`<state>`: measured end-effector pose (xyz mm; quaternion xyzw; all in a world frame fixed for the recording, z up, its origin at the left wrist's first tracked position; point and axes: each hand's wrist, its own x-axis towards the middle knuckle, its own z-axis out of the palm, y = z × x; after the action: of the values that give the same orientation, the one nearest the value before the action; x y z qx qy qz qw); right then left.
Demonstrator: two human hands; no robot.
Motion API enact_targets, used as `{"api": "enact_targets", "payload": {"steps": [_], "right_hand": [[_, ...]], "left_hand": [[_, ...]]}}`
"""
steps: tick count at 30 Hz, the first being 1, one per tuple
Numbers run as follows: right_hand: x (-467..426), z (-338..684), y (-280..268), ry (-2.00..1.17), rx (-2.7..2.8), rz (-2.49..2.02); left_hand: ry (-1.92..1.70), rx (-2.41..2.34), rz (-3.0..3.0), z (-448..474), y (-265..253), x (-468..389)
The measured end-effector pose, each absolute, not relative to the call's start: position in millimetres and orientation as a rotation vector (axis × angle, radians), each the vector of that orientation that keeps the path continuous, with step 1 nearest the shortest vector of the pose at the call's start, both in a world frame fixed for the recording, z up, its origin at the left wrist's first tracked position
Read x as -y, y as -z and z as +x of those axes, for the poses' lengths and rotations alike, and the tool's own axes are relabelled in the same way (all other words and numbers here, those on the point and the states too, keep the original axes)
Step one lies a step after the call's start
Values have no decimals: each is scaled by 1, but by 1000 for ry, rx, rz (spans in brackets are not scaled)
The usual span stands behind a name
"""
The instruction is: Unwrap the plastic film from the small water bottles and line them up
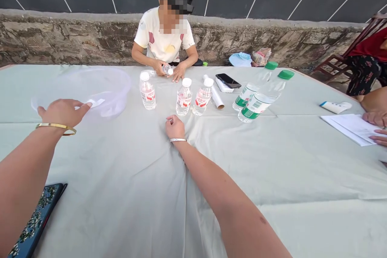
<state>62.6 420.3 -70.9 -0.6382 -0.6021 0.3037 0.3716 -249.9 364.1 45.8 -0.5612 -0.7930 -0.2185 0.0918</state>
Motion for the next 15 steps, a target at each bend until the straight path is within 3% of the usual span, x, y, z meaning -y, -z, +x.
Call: {"api": "enact_targets", "payload": {"steps": [6,9,15], "right_hand": [[-468,11,60,-692,1650,-1432],[-500,-22,53,-739,1579,-1435],[-493,-29,51,-751,1562,-1548]], "left_hand": [[699,2003,-1835,-186,-13,-264],[601,1974,-2168,-147,13,-195],[627,2002,-2254,-139,54,-104]]}}
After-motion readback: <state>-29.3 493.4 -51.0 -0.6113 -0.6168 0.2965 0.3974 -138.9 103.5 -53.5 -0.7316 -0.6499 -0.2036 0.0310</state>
